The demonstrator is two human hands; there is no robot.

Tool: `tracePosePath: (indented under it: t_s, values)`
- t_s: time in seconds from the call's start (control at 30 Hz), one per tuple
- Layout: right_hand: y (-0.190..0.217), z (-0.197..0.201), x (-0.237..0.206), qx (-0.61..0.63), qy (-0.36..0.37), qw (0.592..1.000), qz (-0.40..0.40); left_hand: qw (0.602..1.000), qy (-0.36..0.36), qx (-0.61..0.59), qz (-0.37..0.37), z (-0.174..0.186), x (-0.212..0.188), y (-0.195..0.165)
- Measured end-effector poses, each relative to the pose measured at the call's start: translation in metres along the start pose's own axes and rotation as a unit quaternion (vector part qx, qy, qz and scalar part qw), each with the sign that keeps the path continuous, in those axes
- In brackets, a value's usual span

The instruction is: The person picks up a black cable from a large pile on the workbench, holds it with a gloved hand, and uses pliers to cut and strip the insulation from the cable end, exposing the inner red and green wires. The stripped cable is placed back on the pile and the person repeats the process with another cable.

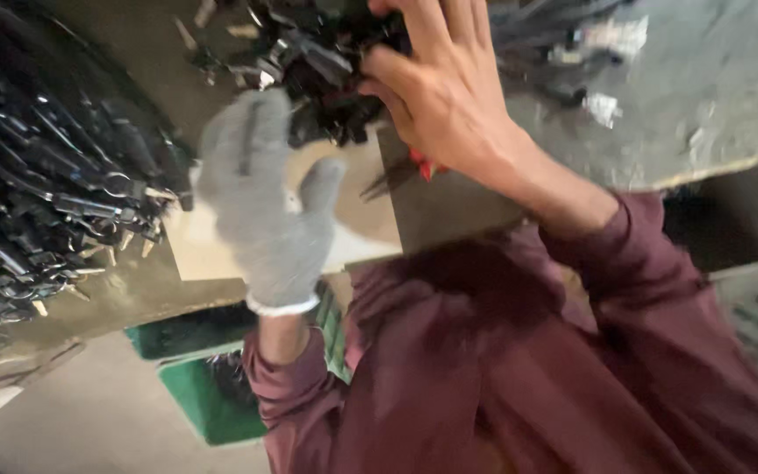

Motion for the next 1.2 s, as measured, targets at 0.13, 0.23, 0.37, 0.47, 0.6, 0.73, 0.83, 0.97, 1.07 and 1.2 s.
tracePosePath:
  t_s: [0.13, 0.23, 0.37, 0.47, 0.6, 0.73, 0.83, 0.97, 1.07, 1.2]
  values:
    - [0.0, 0.009, -0.014, 0.062, 0.062, 0.996, 0.024, 0.999, -0.027, -0.017, -0.043, 0.0, 0.022, -0.03]
    - [0.037, 0.042, -0.018, 0.023, 0.094, 0.984, 0.148, 0.994, -0.019, -0.033, -0.105, -0.002, 0.018, -0.05]
    - [0.052, 0.081, -0.005, 0.021, -0.015, 0.989, 0.146, 0.965, 0.101, -0.24, 0.036, -0.04, 0.005, -0.028]
    - [0.024, 0.072, -0.014, 0.106, -0.085, 0.99, -0.042, 0.905, -0.04, -0.397, 0.147, -0.025, -0.017, -0.002]
    - [0.023, 0.018, -0.067, 0.492, 0.01, 0.851, -0.183, 0.877, -0.147, -0.458, 0.0, 0.006, -0.062, -0.021]
    - [0.039, -0.007, -0.089, 0.798, -0.03, 0.546, -0.255, 0.877, 0.026, -0.474, 0.074, -0.073, -0.089, -0.014]
    - [0.057, 0.006, -0.071, 0.802, -0.029, 0.561, -0.204, 0.852, 0.054, -0.501, 0.144, -0.125, -0.102, 0.002]
    - [0.095, 0.037, -0.055, 0.698, 0.159, 0.694, -0.075, 0.818, 0.058, -0.545, 0.172, -0.134, -0.111, -0.007]
    - [0.089, 0.064, -0.05, 0.574, 0.143, 0.807, -0.003, 0.802, 0.006, -0.563, 0.198, -0.103, -0.096, -0.008]
    - [0.096, 0.046, -0.049, 0.272, 0.182, 0.944, 0.03, 0.697, -0.155, -0.675, 0.184, -0.04, -0.069, 0.008]
Point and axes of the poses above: each hand's wrist, its own x-axis towards the middle knuckle, its own z-axis out of the back of the hand, y = z × x, the point moved 9 cm from there along x, towards the middle knuckle, and after that the axes turned 1 degree about -x, right-handed, at the moved point
